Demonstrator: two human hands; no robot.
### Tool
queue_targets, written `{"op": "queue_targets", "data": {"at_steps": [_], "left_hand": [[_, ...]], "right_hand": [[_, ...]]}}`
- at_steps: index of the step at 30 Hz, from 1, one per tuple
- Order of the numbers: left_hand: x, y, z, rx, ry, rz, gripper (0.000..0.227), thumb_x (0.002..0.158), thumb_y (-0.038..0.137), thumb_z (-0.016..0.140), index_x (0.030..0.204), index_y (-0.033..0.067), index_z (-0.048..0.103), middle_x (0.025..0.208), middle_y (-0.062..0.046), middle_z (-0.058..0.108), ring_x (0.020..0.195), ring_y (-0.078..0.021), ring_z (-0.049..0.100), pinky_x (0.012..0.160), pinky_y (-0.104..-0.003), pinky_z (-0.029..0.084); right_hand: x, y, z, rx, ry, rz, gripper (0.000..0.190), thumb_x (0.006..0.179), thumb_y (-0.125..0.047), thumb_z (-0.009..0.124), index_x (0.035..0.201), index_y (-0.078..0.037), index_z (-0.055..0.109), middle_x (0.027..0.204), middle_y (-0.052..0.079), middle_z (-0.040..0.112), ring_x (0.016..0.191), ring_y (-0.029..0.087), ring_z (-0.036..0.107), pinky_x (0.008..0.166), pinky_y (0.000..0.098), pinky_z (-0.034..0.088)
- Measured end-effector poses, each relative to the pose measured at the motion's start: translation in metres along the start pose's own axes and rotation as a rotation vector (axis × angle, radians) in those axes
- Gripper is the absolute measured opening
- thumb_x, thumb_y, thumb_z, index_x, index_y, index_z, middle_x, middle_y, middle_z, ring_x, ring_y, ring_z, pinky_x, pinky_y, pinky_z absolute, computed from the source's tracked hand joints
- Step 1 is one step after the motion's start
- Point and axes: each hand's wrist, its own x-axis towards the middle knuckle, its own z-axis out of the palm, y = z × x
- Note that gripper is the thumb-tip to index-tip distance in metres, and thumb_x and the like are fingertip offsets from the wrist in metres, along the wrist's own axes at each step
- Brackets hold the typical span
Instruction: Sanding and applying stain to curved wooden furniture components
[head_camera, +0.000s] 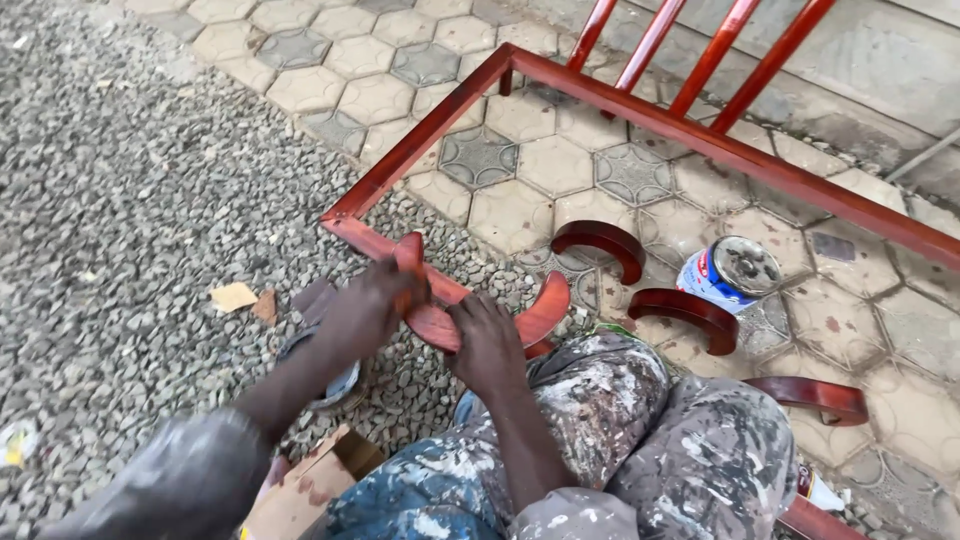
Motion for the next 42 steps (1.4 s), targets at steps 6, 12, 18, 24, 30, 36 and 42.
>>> {"op": "queue_targets", "data": {"at_steps": [6, 12, 18, 24, 30, 36, 42], "left_hand": [[0.074, -0.064, -0.014, -0.154, 0.117, -0.197, 0.024, 0.091, 0.03, 0.077, 0.107, 0.0153, 0.068, 0.1, -0.02, 0.065, 0.094, -0.0506, 0.069, 0.08, -0.059, 0.056], [0.041, -0.049, -0.006, -0.201, 0.167, -0.076, 0.021, 0.093, 0.039, 0.075, 0.107, 0.0236, 0.07, 0.1, -0.011, 0.067, 0.093, -0.0419, 0.071, 0.079, -0.049, 0.058], [-0.037, 0.048, 0.025, -0.039, 0.023, 0.245, 0.042, 0.073, 0.011, 0.073, 0.114, 0.0103, 0.066, 0.112, -0.021, 0.06, 0.088, -0.0453, 0.069, 0.077, -0.05, 0.059], [0.05, -0.036, 0.004, -0.217, 0.142, -0.223, 0.016, 0.099, 0.036, 0.066, 0.11, 0.0243, 0.068, 0.104, -0.014, 0.059, 0.093, -0.048, 0.068, 0.081, -0.055, 0.055], [0.054, -0.013, -0.005, -0.525, 0.295, -0.356, 0.019, 0.095, 0.037, 0.074, 0.103, 0.0195, 0.073, 0.098, -0.01, 0.073, 0.095, -0.035, 0.071, 0.084, -0.043, 0.055], [-0.021, 0.069, 0.007, -0.328, 0.219, 0.01, 0.017, 0.094, 0.029, 0.068, 0.109, 0.0234, 0.07, 0.11, -0.013, 0.069, 0.094, -0.0428, 0.071, 0.079, -0.048, 0.06], [0.044, 0.015, 0.005, -0.397, 0.427, -0.025, 0.018, 0.101, 0.025, 0.055, 0.111, 0.016, 0.067, 0.101, -0.016, 0.069, 0.095, -0.0451, 0.068, 0.081, -0.051, 0.058]], "right_hand": [[-0.004, 0.009, 0.001, 0.088, -0.032, 0.044, 0.06, 0.059, -0.021, 0.084, 0.117, -0.011, 0.072, 0.107, 0.008, 0.067, 0.11, 0.031, 0.059, 0.092, 0.0424, 0.047], [-0.005, 0.016, -0.002, 0.242, 0.013, 0.18, 0.059, 0.056, -0.033, 0.087, 0.109, -0.01, 0.074, 0.099, 0.006, 0.067, 0.102, 0.029, 0.062, 0.091, 0.0406, 0.051], [-0.004, 0.003, -0.023, 0.293, -0.029, 0.224, 0.061, 0.05, -0.022, 0.089, 0.107, -0.006, 0.074, 0.097, 0.012, 0.069, 0.1, 0.035, 0.064, 0.089, 0.0446, 0.052], [-0.011, 0.027, -0.002, 0.496, -0.02, 0.318, 0.066, 0.049, -0.024, 0.095, 0.106, 0.0, 0.071, 0.098, 0.016, 0.067, 0.103, 0.037, 0.064, 0.091, 0.045, 0.054], [-0.01, 0.008, -0.001, 0.752, -0.031, 0.511, 0.068, 0.051, -0.026, 0.102, 0.11, -0.005, 0.073, 0.102, 0.014, 0.07, 0.107, 0.035, 0.068, 0.093, 0.0456, 0.055], [-0.01, 0.022, 0.01, 0.816, 0.001, 0.605, 0.066, 0.05, -0.014, 0.098, 0.11, -0.005, 0.071, 0.098, 0.017, 0.075, 0.104, 0.033, 0.072, 0.09, 0.0422, 0.055], [-0.007, 0.017, 0.003, 0.768, -0.067, 0.643, 0.072, 0.051, -0.031, 0.099, 0.115, -0.012, 0.072, 0.103, 0.014, 0.077, 0.107, 0.035, 0.073, 0.091, 0.0468, 0.054]]}}
